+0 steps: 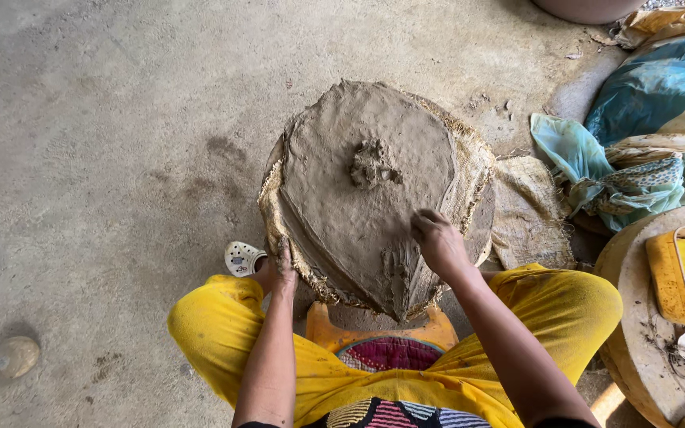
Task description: The person kneads and shapes a large piece of clay on a surface by hand.
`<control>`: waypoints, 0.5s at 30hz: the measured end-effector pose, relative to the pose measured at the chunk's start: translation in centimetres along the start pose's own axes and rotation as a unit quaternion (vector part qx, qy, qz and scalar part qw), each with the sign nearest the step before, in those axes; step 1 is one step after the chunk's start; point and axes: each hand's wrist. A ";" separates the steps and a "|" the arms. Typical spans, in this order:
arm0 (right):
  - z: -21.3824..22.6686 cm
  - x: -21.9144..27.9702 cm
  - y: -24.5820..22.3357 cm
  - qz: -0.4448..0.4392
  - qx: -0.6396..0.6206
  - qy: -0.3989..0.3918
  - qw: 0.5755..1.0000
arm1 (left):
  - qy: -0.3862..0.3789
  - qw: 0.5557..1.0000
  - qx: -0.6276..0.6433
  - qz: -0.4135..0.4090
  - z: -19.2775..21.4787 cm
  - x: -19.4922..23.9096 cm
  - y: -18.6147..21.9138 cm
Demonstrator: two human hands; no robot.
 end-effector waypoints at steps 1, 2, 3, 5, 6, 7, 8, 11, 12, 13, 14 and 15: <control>-1.1 -1.0 -0.1 -0.065 0.073 -0.107 0.989 | -0.006 1.000 0.030 -0.001 0.2 0.3 -0.1; -2.1 -1.5 -0.2 -0.127 0.145 -0.211 0.958 | -0.015 0.998 0.057 -0.001 0.5 0.5 -0.2; -2.9 -1.1 -0.3 -0.079 0.093 -0.109 0.987 | -0.022 0.996 0.084 -0.002 0.6 0.4 -0.2; -4.3 1.4 -0.7 0.019 -0.017 0.099 0.995 | -0.033 0.991 0.126 -0.003 1.0 0.4 -0.5; -4.8 2.6 -1.0 0.018 -0.010 0.085 0.996 | -0.039 0.988 0.147 -0.004 1.1 0.4 -0.8; -5.1 3.8 -1.3 0.014 -0.002 0.073 0.997 | -0.045 0.986 0.161 -0.002 1.1 0.2 -1.0; -5.2 5.0 -1.8 0.011 0.005 0.062 0.998 | -0.052 0.983 0.174 -0.003 1.1 0.1 -1.3; -3.8 9.8 -3.7 -0.011 -0.031 -0.039 0.999 | -0.068 0.973 0.219 -0.009 1.3 -0.3 -2.1; -3.0 11.2 -4.3 -0.059 -0.037 -0.138 0.988 | -0.073 0.971 0.229 -0.014 1.4 -0.5 -2.2; -2.4 11.7 -4.6 -0.105 -0.043 -0.236 0.965 | -0.077 0.968 0.240 -0.014 1.5 -0.7 -2.4; -2.0 11.0 -4.6 -0.056 -0.080 -0.173 0.980 | -0.082 0.965 0.248 -0.017 1.5 -1.0 -2.5; -1.7 10.2 -4.6 -0.008 -0.117 -0.112 0.987 | -0.087 0.962 0.257 -0.017 1.6 -0.9 -2.8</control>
Point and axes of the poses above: each hand's wrist, its own x-axis away from the middle knuckle, its own z-axis out of the back of the hand, y = z × x, and after that the axes turned 11 degrees about -x, right-handed
